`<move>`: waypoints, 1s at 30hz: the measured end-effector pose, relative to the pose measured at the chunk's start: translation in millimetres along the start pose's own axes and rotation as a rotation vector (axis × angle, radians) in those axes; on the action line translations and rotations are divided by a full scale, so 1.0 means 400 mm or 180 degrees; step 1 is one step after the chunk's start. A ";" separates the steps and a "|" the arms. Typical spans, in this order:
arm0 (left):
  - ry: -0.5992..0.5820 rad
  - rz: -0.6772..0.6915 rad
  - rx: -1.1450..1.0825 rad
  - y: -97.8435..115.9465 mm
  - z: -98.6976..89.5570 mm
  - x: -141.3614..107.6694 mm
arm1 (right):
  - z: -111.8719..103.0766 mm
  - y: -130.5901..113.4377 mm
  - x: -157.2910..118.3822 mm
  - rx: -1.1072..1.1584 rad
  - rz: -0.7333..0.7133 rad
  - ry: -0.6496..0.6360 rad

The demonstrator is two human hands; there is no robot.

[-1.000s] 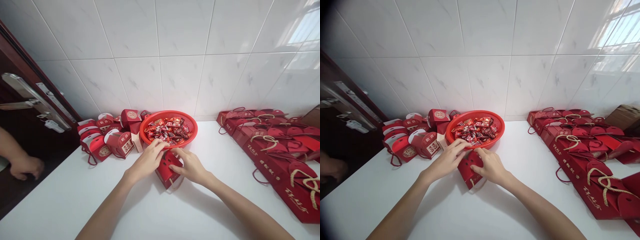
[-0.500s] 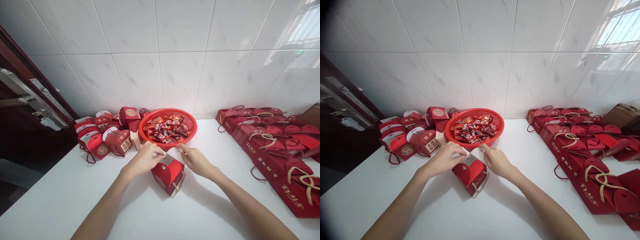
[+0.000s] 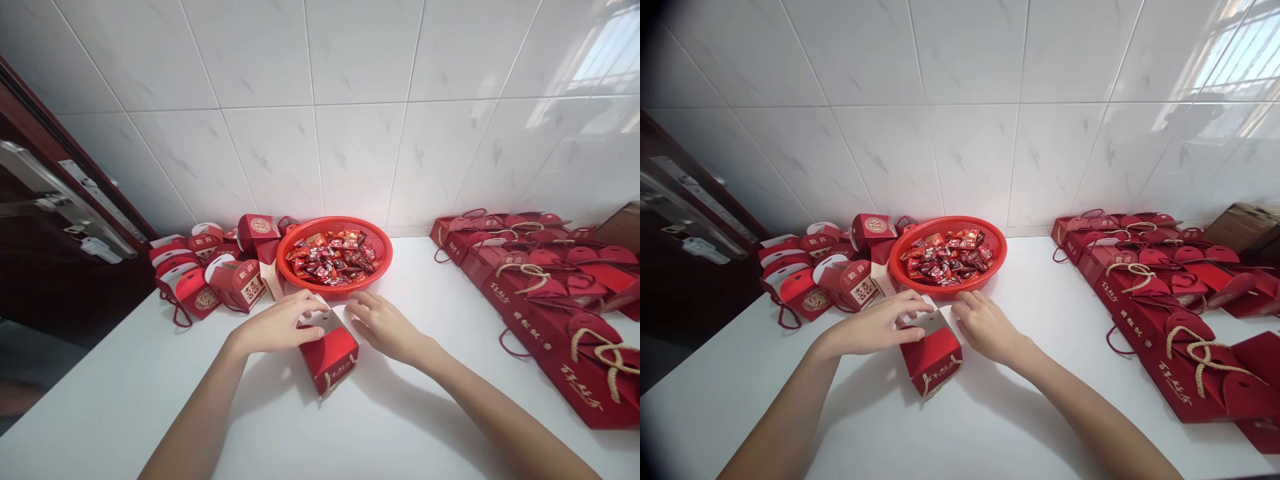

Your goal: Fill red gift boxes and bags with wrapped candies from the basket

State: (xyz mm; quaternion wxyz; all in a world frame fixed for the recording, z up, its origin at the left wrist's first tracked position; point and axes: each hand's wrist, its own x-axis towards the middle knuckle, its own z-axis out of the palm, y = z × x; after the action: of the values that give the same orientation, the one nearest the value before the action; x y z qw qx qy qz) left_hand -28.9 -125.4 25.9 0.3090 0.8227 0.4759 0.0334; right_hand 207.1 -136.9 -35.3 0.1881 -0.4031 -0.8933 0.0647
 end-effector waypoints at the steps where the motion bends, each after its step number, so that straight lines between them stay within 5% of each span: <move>1: 0.0038 0.0008 -0.0027 -0.003 0.000 0.002 | 0.002 -0.004 0.000 -0.0076 -0.0167 0.0061; 7: 0.0296 -0.0027 -0.0164 -0.025 0.015 0.023 | 0.005 -0.023 0.000 0.0055 -0.0548 -0.0178; 12: -0.0196 0.0027 0.0049 -0.028 -0.015 0.001 | -0.027 -0.016 -0.009 0.1016 -0.0495 -0.0266; 19: -0.0392 -0.0083 0.0426 -0.022 -0.038 -0.037 | -0.071 0.009 -0.015 0.2234 -0.0612 -0.1072; 23: -0.0482 -0.0069 0.0571 -0.020 -0.028 -0.040 | -0.070 0.014 -0.020 0.2158 -0.0885 -0.1433; 30: -0.0824 0.0296 0.0276 -0.025 -0.039 -0.033 | -0.065 -0.015 -0.029 0.1435 -0.0667 -0.1221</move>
State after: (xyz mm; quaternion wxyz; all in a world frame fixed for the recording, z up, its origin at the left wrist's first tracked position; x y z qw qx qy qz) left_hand -49.1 -124.9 36.2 0.3300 0.8539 0.3945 -0.0792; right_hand 220.0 -150.3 -12.8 0.1064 -0.2375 -0.9123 0.3162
